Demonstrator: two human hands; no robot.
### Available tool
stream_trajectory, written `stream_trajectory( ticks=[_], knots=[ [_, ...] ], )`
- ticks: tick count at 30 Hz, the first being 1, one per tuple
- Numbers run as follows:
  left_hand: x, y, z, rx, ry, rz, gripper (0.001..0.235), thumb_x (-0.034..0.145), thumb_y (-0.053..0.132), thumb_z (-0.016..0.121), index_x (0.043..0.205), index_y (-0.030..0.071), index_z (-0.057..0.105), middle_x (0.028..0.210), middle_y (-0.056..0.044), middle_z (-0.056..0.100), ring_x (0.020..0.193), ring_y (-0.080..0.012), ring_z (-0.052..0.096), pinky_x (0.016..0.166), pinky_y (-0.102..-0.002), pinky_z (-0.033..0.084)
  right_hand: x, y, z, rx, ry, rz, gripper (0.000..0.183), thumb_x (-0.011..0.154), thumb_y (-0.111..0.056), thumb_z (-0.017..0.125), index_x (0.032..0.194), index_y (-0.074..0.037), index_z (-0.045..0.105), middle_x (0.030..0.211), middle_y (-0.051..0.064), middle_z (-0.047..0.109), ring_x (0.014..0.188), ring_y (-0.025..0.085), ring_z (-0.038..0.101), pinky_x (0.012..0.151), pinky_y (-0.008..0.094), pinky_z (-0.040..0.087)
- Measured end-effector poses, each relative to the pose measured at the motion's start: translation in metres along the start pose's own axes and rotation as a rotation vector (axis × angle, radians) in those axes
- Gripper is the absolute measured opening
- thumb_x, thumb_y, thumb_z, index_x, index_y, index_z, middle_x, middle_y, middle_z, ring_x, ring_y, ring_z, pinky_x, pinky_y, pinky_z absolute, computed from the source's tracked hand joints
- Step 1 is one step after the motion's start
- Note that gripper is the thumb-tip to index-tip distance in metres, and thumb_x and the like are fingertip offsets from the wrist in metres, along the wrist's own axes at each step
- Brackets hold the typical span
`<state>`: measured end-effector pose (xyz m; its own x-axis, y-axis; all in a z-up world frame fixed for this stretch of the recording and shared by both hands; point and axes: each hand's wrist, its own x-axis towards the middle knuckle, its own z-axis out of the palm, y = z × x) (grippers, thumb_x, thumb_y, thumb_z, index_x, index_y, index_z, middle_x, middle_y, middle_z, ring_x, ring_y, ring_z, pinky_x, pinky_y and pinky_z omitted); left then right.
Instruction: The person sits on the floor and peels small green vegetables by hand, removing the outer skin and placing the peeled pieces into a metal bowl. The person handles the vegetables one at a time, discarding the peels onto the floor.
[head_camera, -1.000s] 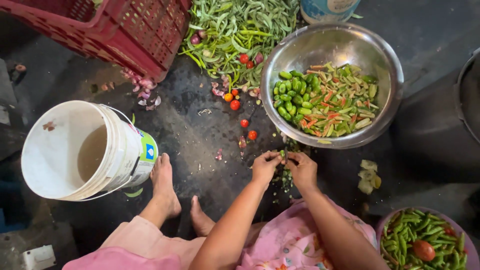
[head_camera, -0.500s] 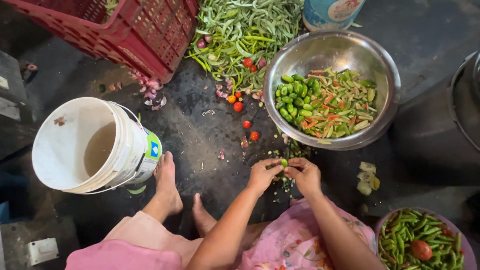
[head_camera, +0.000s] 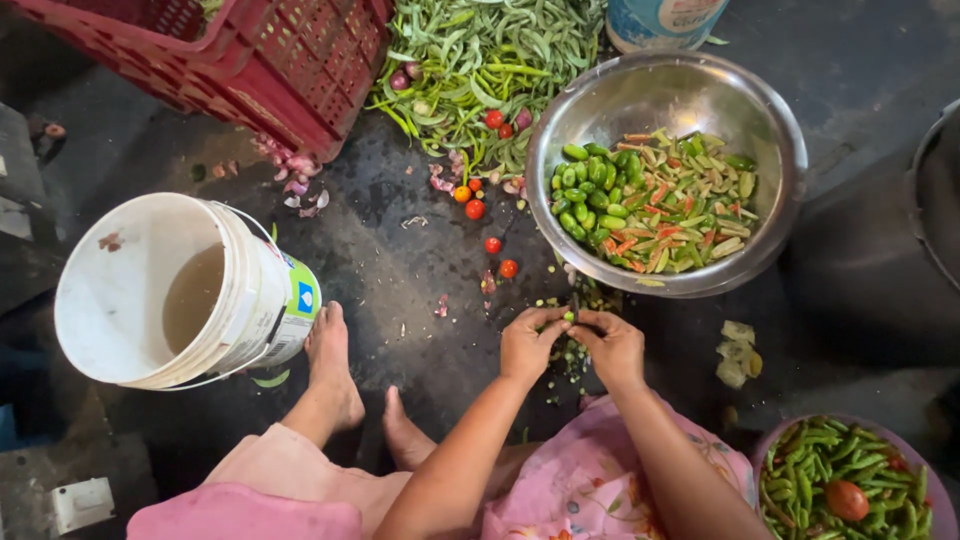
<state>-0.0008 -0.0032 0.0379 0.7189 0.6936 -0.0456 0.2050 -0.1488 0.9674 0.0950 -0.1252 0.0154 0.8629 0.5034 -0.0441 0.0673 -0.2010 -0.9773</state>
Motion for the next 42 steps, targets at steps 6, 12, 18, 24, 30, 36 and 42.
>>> stream_trajectory(
  ticks=[6, 12, 18, 24, 30, 36, 42],
  knots=[
    [0.006, -0.016, 0.006, 0.023, 0.018, -0.051, 0.023, 0.085, 0.019, 0.079, 0.105, 0.010, 0.080, 0.102, -0.008, 0.078, 0.093, -0.0186, 0.075, 0.084, -0.030, 0.056, 0.012, 0.030, 0.007, 0.002, 0.036, 0.056, 0.020, 0.079, 0.002, 0.083, 0.097, 0.004, 0.075, 0.087, 0.008, 0.078, 0.075, 0.009, 0.070, 0.069, 0.025, 0.058],
    [0.024, -0.064, 0.030, -0.124, 0.032, -0.363, 0.025, 0.088, 0.024, 0.077, 0.109, 0.012, 0.080, 0.101, -0.009, 0.082, 0.089, -0.0155, 0.074, 0.083, -0.028, 0.054, 0.021, 0.035, 0.011, -0.101, 0.003, 0.006, 0.017, 0.083, 0.001, 0.076, 0.100, 0.003, 0.075, 0.089, 0.008, 0.077, 0.073, 0.013, 0.074, 0.068, 0.027, 0.060],
    [0.036, -0.092, 0.048, -0.129, 0.071, -0.372, 0.027, 0.087, 0.022, 0.078, 0.110, 0.008, 0.078, 0.102, -0.007, 0.079, 0.090, -0.0126, 0.071, 0.083, -0.027, 0.052, 0.019, 0.016, 0.012, -0.275, 0.000, -0.014, 0.020, 0.083, -0.003, 0.080, 0.101, 0.002, 0.075, 0.085, 0.011, 0.076, 0.070, 0.016, 0.073, 0.066, 0.030, 0.057],
    [0.010, -0.072, 0.024, -0.285, -0.050, -0.336, 0.025, 0.090, 0.018, 0.079, 0.113, 0.008, 0.081, 0.092, -0.004, 0.075, 0.071, -0.0086, 0.057, 0.064, -0.027, 0.047, 0.013, 0.026, 0.006, 0.053, -0.077, 0.136, 0.022, 0.085, -0.002, 0.078, 0.105, 0.004, 0.072, 0.092, 0.007, 0.077, 0.075, 0.012, 0.071, 0.070, 0.027, 0.058],
    [0.002, -0.050, 0.026, -0.369, 0.007, -0.300, 0.019, 0.089, 0.012, 0.079, 0.108, 0.008, 0.082, 0.081, 0.000, 0.070, 0.060, -0.0073, 0.052, 0.050, -0.023, 0.041, 0.000, 0.023, 0.005, -0.026, -0.003, 0.006, 0.034, 0.079, 0.000, 0.083, 0.110, 0.006, 0.073, 0.098, 0.009, 0.078, 0.084, 0.012, 0.071, 0.078, 0.027, 0.058],
    [0.010, -0.063, 0.031, -0.415, 0.003, -0.291, 0.017, 0.088, 0.010, 0.079, 0.105, 0.005, 0.081, 0.086, -0.001, 0.074, 0.065, -0.0079, 0.054, 0.056, -0.025, 0.042, 0.000, 0.004, 0.003, -0.068, -0.002, -0.076, 0.024, 0.080, -0.001, 0.082, 0.104, 0.002, 0.078, 0.096, 0.009, 0.080, 0.083, 0.011, 0.073, 0.078, 0.025, 0.058],
    [0.020, -0.082, 0.023, -0.319, -0.095, -0.200, 0.014, 0.088, 0.008, 0.076, 0.100, 0.002, 0.078, 0.100, -0.001, 0.079, 0.089, -0.0063, 0.068, 0.082, -0.022, 0.054, 0.008, 0.010, 0.005, -0.062, -0.016, -0.048, 0.023, 0.079, -0.001, 0.083, 0.101, 0.003, 0.077, 0.092, 0.010, 0.079, 0.079, 0.011, 0.071, 0.074, 0.026, 0.057]
  ],
)
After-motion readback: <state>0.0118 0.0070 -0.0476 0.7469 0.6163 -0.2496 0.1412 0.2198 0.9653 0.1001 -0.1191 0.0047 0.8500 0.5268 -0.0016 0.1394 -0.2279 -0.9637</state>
